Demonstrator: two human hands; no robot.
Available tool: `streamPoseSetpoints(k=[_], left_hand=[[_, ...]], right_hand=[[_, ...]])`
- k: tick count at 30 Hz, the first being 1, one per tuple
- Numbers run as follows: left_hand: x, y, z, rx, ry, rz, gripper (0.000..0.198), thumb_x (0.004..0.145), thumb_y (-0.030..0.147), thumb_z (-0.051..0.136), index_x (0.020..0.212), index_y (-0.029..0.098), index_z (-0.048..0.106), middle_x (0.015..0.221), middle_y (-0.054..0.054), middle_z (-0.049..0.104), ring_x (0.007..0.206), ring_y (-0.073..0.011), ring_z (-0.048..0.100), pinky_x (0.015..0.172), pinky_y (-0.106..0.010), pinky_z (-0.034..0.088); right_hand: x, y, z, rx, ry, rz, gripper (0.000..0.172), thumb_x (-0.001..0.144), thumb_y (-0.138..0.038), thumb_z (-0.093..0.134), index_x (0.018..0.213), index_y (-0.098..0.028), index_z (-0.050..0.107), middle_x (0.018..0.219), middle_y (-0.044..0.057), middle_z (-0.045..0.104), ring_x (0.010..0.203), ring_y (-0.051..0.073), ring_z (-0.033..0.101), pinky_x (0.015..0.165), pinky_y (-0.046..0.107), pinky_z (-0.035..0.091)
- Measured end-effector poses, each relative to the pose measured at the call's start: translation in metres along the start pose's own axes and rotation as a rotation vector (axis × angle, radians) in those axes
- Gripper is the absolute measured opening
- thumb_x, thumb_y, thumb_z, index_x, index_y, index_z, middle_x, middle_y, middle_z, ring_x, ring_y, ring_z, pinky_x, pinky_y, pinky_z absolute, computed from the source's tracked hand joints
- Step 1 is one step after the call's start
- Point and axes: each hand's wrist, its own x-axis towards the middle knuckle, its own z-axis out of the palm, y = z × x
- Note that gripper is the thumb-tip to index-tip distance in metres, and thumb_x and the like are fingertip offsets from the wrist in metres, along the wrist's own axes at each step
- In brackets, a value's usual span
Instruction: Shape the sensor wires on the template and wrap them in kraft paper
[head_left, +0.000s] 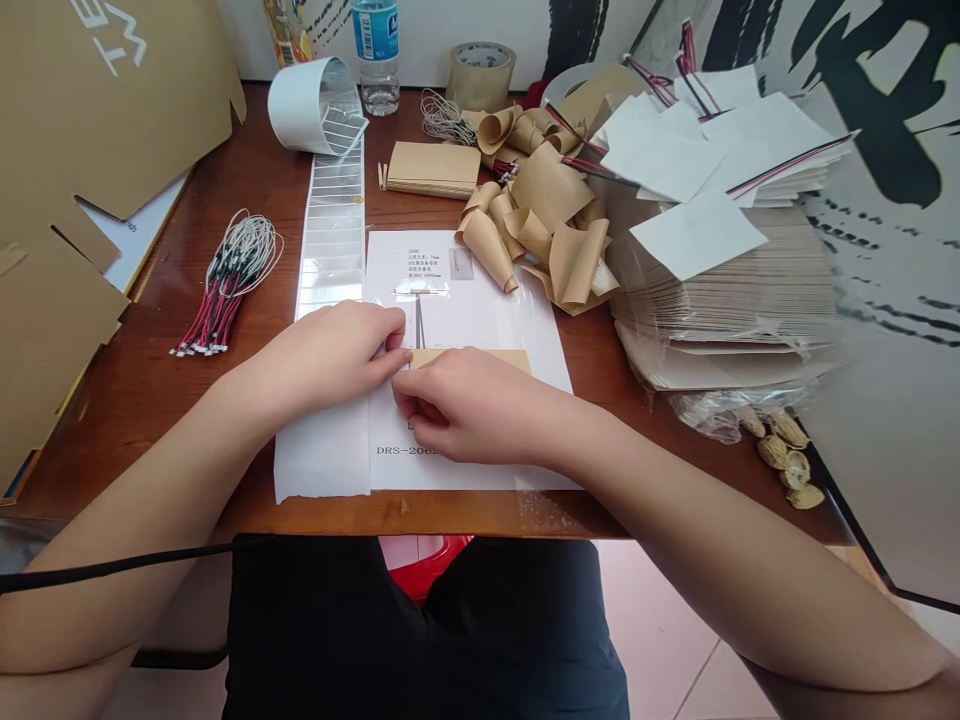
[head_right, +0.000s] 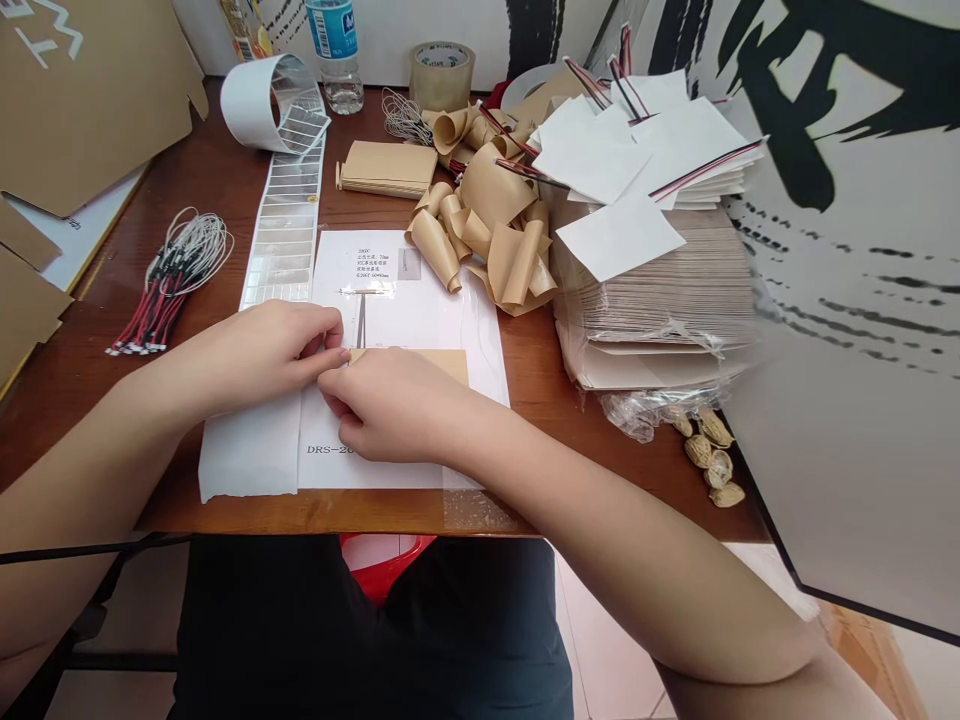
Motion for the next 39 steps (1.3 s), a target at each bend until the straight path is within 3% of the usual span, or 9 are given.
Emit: streamPoseSetpoints(k=[39], left_hand=[[0.0008,0.0004,0.0014,-0.007,0.003,-0.006,0.023,0.091,0.044,0.051,0.081,0.024,0.054,0.083,-0.003,0.067,0.07,-0.0197,0.055,0.06,-0.032,0.033]], right_hand=[[0.0012,-0.0012,0.0004,-0.003,0.001,0.008,0.017,0.083,-0.008,0.054,0.074,-0.021,0.047,0.069,-0.002,0.058,0.064,0.013,0.045,0.059,0.029,0.026]])
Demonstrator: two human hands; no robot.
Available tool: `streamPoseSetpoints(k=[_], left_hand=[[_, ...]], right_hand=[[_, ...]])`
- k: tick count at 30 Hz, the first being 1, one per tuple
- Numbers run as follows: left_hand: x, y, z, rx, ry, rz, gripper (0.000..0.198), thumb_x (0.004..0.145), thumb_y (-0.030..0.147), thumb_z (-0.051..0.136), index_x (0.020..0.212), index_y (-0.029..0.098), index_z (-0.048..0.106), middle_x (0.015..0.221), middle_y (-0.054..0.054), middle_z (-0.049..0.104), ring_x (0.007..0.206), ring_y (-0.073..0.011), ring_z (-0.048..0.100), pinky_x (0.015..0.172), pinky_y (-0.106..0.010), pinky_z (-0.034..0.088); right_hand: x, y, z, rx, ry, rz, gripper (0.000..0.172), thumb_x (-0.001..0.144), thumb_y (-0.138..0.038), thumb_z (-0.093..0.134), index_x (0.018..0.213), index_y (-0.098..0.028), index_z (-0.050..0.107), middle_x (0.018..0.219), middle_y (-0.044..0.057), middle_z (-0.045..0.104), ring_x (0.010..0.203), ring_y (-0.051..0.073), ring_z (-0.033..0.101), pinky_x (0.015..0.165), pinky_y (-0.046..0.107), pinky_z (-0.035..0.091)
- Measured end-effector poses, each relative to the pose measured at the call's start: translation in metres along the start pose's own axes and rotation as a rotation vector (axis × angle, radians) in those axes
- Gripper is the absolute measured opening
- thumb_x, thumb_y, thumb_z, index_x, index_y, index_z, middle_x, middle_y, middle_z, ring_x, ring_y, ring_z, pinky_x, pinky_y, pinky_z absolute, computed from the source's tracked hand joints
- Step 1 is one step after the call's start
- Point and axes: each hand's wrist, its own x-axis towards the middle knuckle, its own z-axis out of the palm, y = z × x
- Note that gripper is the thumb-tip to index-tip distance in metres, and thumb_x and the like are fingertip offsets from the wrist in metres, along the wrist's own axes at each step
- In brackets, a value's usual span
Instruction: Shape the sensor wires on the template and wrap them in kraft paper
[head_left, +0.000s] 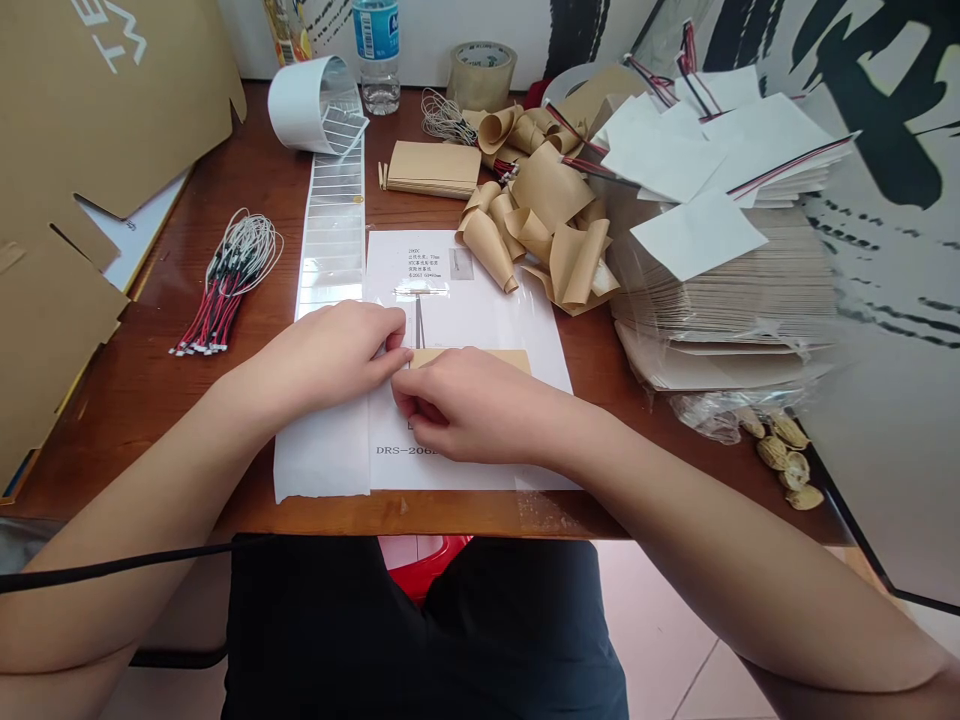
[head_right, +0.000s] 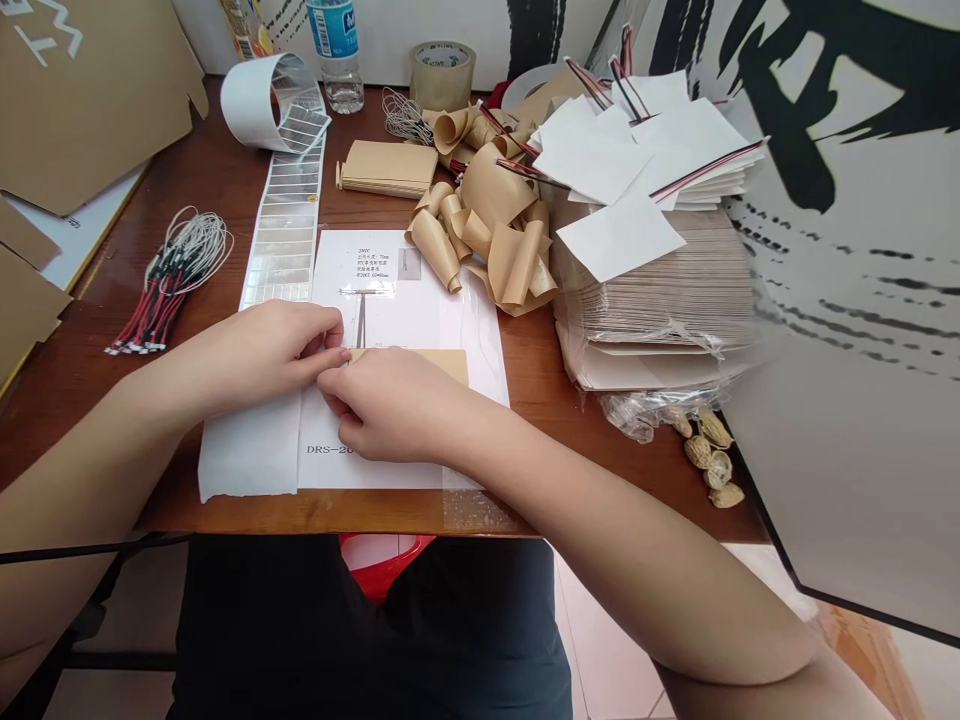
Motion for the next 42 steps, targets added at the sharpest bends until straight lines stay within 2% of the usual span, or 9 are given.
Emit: streamPoseSetpoints(k=[10,28,38,42], left_hand=[[-0.0004,-0.002,0.0006,0.003,0.002,-0.002,0.023,0.092,0.044,0.051,0.081,0.024,0.054,0.082,-0.003,0.067,0.07,-0.0202,0.055,0.06,-0.032,0.033],[-0.0006,-0.0006,-0.0007,-0.009,-0.007,-0.004,0.023,0.092,0.044,0.052,0.08,0.024,0.054,0.081,-0.002,0.067,0.069,-0.0193,0.055,0.059,-0.033,0.034],[-0.0005,-0.0003,-0.0022,-0.012,-0.014,0.003,0.018,0.089,0.039,0.051,0.08,0.024,0.053,0.082,-0.003,0.068,0.07,-0.0207,0.056,0.06,-0.033,0.033],[-0.0007,0.0001,-0.0026,-0.019,-0.015,-0.001,0.018,0.089,0.039,0.052,0.08,0.024,0.054,0.082,-0.003,0.068,0.069,-0.02,0.056,0.059,-0.033,0.034]], right_hand=[[-0.0016,0.0005,-0.0006,-0.005,-0.004,0.003,0.014,0.083,-0.008,0.054,0.077,-0.02,0.053,0.07,-0.001,0.059,0.064,0.014,0.045,0.061,0.03,0.026],[-0.0001,0.0002,0.0002,-0.004,-0.005,0.003,0.013,0.085,-0.01,0.054,0.077,-0.02,0.054,0.07,-0.001,0.059,0.063,0.014,0.044,0.061,0.03,0.025],[0.0003,0.0015,-0.0001,-0.029,0.016,0.001,0.01,0.086,-0.01,0.051,0.086,-0.019,0.055,0.087,0.003,0.064,0.07,0.015,0.049,0.062,0.03,0.028],[0.0001,0.0012,0.0,-0.033,0.011,-0.004,0.008,0.087,-0.011,0.052,0.087,-0.019,0.055,0.083,0.002,0.063,0.068,0.015,0.048,0.062,0.03,0.028]])
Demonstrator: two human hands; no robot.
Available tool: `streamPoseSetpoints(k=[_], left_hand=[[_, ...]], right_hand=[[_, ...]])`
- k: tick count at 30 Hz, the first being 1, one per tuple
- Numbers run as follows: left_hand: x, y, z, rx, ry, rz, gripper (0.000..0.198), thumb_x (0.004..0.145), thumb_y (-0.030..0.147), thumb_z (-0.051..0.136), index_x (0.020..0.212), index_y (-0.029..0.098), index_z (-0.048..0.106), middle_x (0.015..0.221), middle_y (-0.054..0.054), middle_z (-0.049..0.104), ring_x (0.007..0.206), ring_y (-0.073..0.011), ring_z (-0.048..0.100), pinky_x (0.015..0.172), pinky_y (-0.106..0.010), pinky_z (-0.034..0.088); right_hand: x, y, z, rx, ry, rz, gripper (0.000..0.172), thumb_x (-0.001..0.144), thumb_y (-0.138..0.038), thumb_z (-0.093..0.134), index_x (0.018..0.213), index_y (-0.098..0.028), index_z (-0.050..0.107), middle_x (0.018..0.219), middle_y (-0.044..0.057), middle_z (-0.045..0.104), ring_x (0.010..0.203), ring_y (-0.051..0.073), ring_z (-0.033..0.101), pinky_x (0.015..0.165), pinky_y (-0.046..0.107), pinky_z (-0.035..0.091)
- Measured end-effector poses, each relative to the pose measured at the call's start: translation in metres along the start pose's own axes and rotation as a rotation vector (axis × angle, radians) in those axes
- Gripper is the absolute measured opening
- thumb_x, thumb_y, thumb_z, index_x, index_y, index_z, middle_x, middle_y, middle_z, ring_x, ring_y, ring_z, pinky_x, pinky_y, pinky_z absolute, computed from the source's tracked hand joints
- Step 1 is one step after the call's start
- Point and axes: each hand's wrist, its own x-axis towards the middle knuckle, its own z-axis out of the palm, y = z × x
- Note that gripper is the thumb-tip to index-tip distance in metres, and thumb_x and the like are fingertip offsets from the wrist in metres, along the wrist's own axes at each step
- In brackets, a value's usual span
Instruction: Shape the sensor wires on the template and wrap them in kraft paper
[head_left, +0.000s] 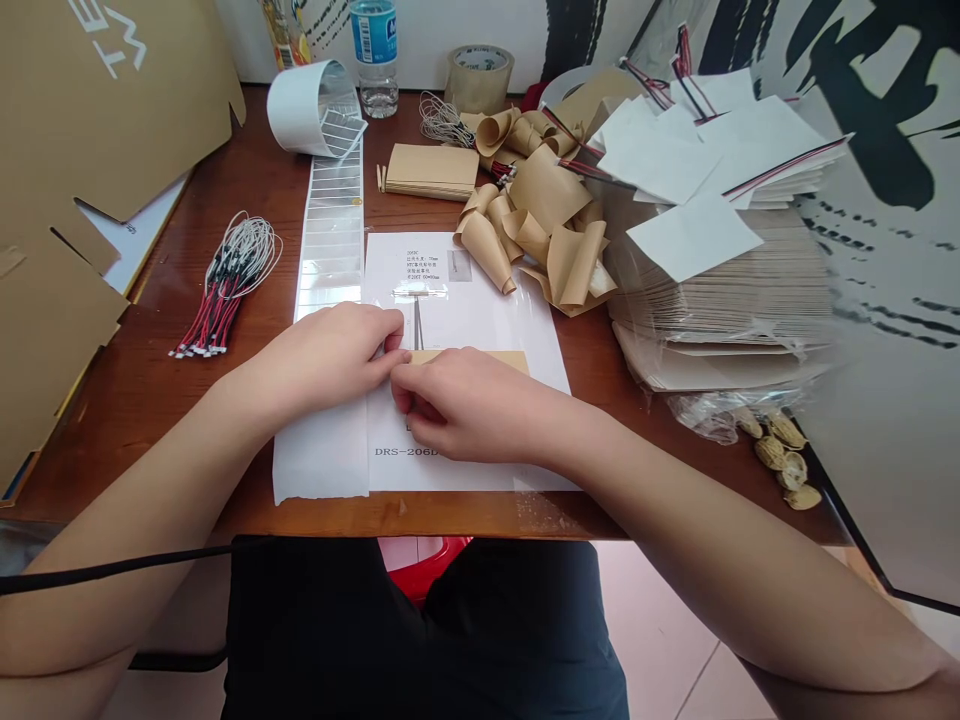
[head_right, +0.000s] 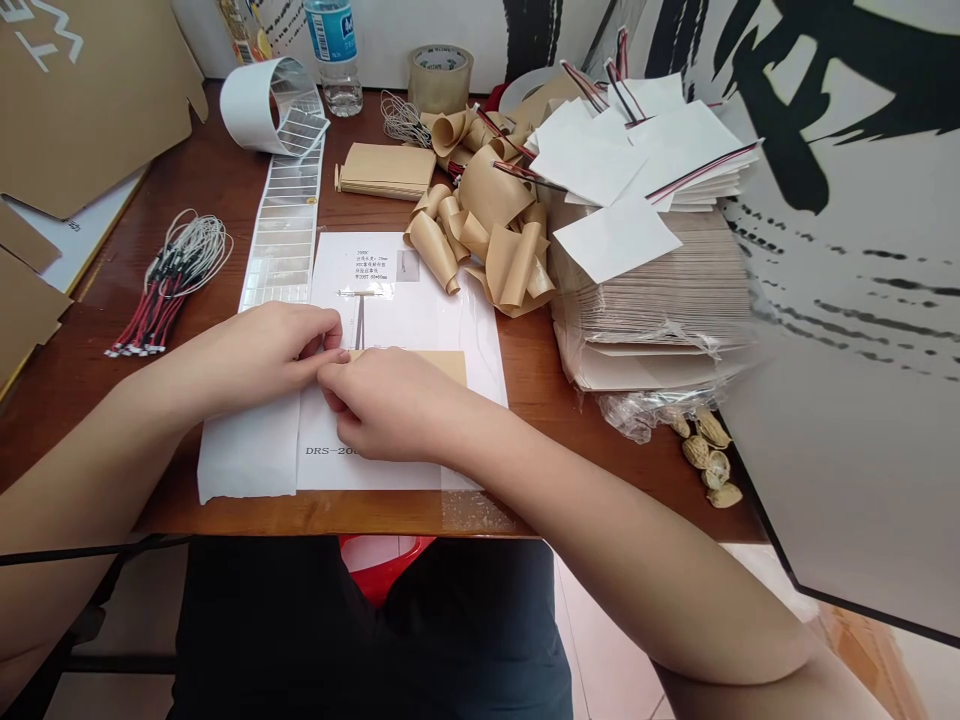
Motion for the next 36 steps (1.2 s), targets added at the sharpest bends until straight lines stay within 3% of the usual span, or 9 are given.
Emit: streamPoseSetpoints(k=[31,36], left_hand=[[-0.0001,-0.0001,-0.0001,-0.003,-0.002,-0.002,0.021,0.09,0.042,0.052,0.08,0.024,0.054,0.082,-0.004,0.068,0.07,-0.0207,0.056,0.06,-0.033,0.033],[-0.0005,0.0006,-0.0002,-0.004,0.003,0.005,0.022,0.091,0.042,0.052,0.08,0.023,0.054,0.083,-0.004,0.069,0.07,-0.0204,0.056,0.06,-0.033,0.033]], right_hand=[[0.0001,-0.0012,0.0,0.017,-0.004,0.003,0.014,0.089,-0.017,0.058,0.077,-0.021,0.051,0.069,-0.002,0.057,0.063,0.014,0.044,0.06,0.03,0.025],[0.0001,-0.0016,-0.0003,0.026,-0.018,0.025,0.014,0.084,-0.011,0.057,0.076,-0.021,0.05,0.07,-0.002,0.058,0.063,0.014,0.045,0.06,0.03,0.026]])
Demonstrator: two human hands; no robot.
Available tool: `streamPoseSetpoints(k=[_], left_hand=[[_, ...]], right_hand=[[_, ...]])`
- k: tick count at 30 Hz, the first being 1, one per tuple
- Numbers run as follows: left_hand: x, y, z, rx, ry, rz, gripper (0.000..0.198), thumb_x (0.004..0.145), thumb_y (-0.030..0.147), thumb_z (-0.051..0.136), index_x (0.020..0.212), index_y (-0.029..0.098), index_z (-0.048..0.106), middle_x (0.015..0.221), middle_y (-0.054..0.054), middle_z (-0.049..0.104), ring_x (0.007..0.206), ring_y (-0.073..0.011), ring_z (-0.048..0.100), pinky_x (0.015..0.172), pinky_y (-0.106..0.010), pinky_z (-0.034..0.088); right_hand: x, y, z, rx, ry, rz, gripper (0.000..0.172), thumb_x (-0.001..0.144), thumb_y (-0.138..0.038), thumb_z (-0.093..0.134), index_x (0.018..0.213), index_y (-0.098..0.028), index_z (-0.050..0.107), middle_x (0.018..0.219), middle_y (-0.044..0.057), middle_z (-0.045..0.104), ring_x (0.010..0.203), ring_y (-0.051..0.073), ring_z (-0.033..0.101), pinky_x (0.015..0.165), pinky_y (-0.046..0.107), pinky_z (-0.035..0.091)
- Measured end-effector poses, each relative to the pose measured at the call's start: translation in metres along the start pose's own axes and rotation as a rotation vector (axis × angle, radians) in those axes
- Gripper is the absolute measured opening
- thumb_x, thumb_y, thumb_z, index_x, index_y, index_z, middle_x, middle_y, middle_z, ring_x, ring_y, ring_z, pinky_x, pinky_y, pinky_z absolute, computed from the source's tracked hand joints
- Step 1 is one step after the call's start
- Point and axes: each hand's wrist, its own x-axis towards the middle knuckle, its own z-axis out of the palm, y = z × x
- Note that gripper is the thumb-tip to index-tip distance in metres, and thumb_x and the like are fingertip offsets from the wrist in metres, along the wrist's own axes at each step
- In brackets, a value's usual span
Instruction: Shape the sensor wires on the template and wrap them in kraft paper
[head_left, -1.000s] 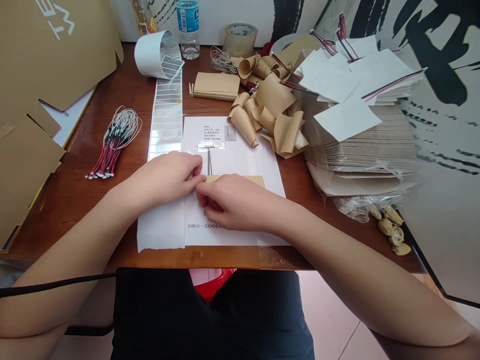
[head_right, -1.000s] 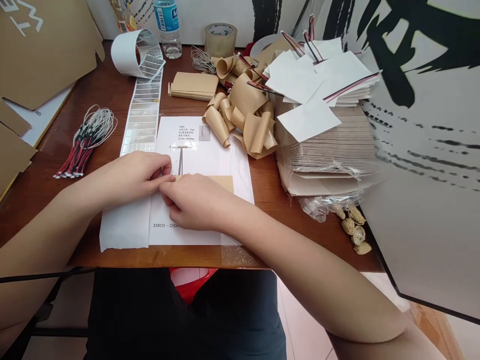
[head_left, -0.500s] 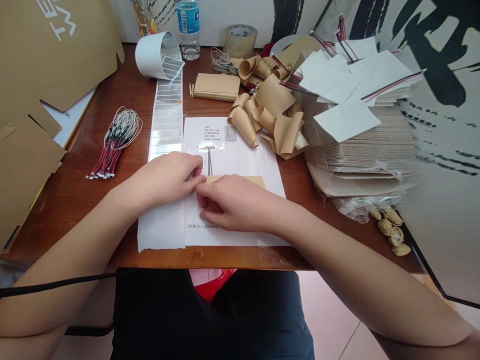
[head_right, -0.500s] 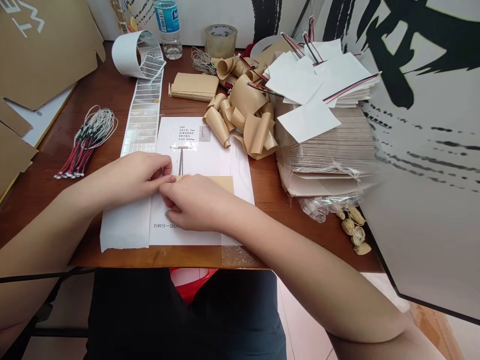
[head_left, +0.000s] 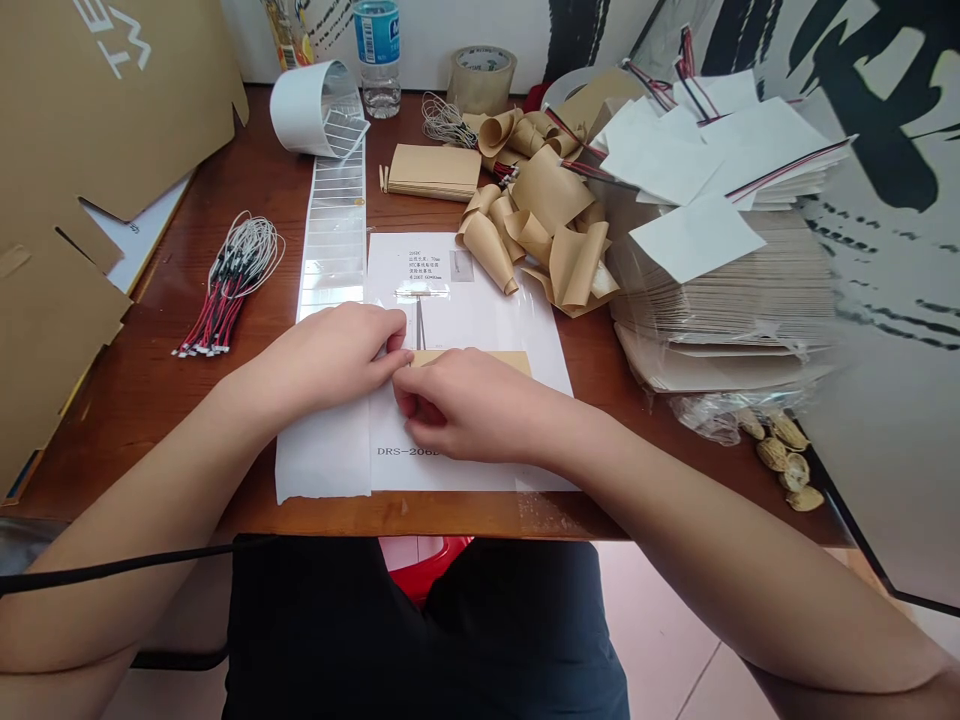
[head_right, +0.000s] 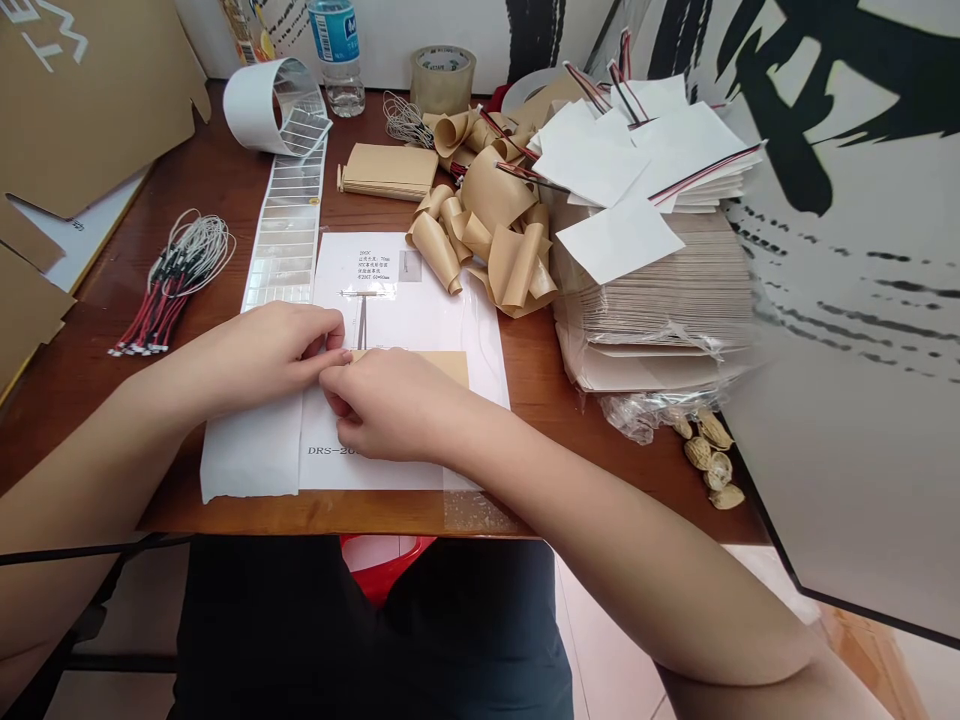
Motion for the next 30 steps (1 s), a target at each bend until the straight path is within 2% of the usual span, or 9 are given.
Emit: streamPoseSetpoints(k=[11,19,23,30], left_hand=[[0.001,-0.001,0.001,0.014,0.01,0.007,0.023,0.091,0.044,0.052,0.08,0.024,0.053,0.082,-0.003,0.067,0.07,-0.0203,0.055,0.06,-0.033,0.034],[0.0,0.0,0.001,0.022,0.014,0.005,0.022,0.092,0.042,0.052,0.081,0.024,0.054,0.084,-0.003,0.068,0.071,-0.0206,0.056,0.06,-0.033,0.034],[0.0,0.001,0.001,0.027,0.01,0.0,0.02,0.091,0.041,0.051,0.081,0.024,0.054,0.084,-0.003,0.068,0.071,-0.0207,0.056,0.06,-0.033,0.033],[-0.001,0.001,0.001,0.037,0.01,0.002,0.019,0.091,0.039,0.05,0.08,0.024,0.052,0.082,-0.003,0.066,0.069,-0.0196,0.054,0.059,-0.033,0.033]], right_hand=[[-0.001,0.0,0.001,-0.043,0.014,-0.046,0.013,0.086,-0.01,0.054,0.078,-0.02,0.054,0.07,0.0,0.058,0.062,0.014,0.043,0.059,0.03,0.024],[-0.005,-0.007,0.007,-0.229,0.039,-0.008,0.019,0.093,-0.015,0.047,0.082,-0.016,0.063,0.07,0.005,0.062,0.059,0.015,0.038,0.057,0.033,0.022],[-0.005,-0.012,0.009,-0.337,0.049,0.008,0.022,0.092,-0.016,0.047,0.084,-0.014,0.067,0.07,0.008,0.065,0.055,0.016,0.036,0.054,0.034,0.02],[-0.003,-0.013,0.016,-0.422,0.105,0.02,0.018,0.086,-0.014,0.052,0.075,-0.016,0.065,0.06,0.008,0.063,0.053,0.017,0.041,0.051,0.033,0.019]])
